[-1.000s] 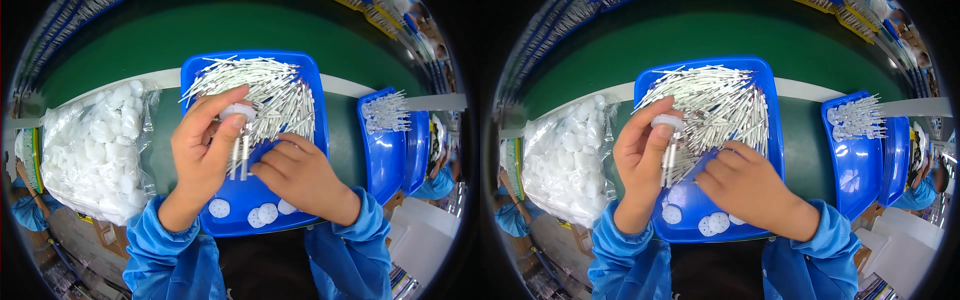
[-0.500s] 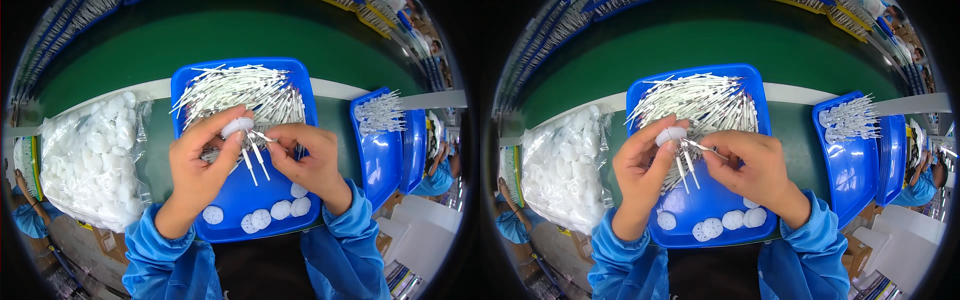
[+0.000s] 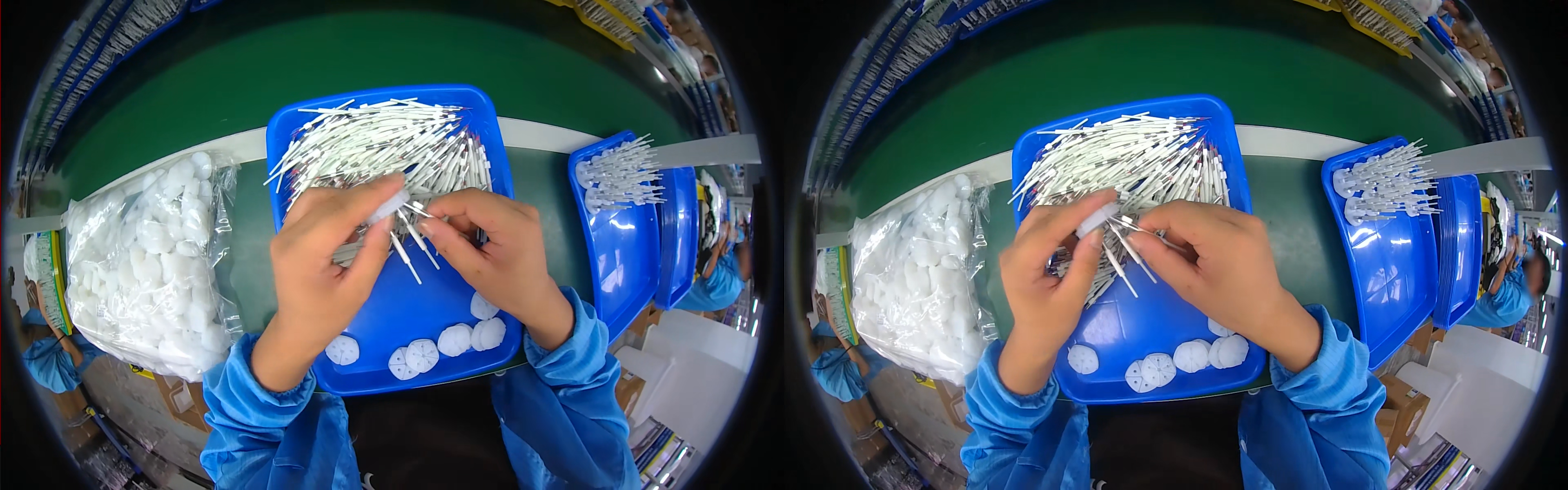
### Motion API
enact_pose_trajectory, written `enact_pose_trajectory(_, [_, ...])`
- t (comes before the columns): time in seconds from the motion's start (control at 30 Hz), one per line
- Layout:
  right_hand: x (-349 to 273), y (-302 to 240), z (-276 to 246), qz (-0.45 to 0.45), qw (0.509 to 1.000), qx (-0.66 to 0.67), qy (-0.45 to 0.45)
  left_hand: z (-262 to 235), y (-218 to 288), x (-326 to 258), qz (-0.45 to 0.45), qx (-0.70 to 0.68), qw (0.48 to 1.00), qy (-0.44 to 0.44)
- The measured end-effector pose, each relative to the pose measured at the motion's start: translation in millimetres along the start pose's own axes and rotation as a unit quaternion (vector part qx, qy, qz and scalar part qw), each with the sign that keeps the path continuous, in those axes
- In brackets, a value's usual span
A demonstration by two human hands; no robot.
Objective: The person inserts white plastic sticks into the holes of small white circular discs. They pick up a disc, insert several sticks one by one, and then place the assembled unit into a blue tray. The process is repeated continuously with multiple discs and sticks.
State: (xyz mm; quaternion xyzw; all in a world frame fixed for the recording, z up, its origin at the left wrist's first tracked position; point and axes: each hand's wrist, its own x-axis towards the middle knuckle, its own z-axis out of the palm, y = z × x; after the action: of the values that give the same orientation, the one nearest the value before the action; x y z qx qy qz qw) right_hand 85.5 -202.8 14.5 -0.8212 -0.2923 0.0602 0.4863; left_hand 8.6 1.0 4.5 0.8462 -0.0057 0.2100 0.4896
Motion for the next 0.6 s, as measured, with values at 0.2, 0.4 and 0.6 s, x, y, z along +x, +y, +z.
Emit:
enact_pose_trajectory(0.2, [0,10,10,-0.097,0.988,-0.091,0.08,5,4,-3,0.056,0.097,0.994,-0.011])
enact_pose_trajectory(0.4, [8,14,9,-0.194,0.965,-0.146,0.099,8,14,-9,-0.016,0.065,0.998,-0.005])
enact_pose_trajectory(0.6, [6,9,10,-0.188,0.963,-0.169,0.09,7,12,-10,0.008,0.066,0.998,-0.017])
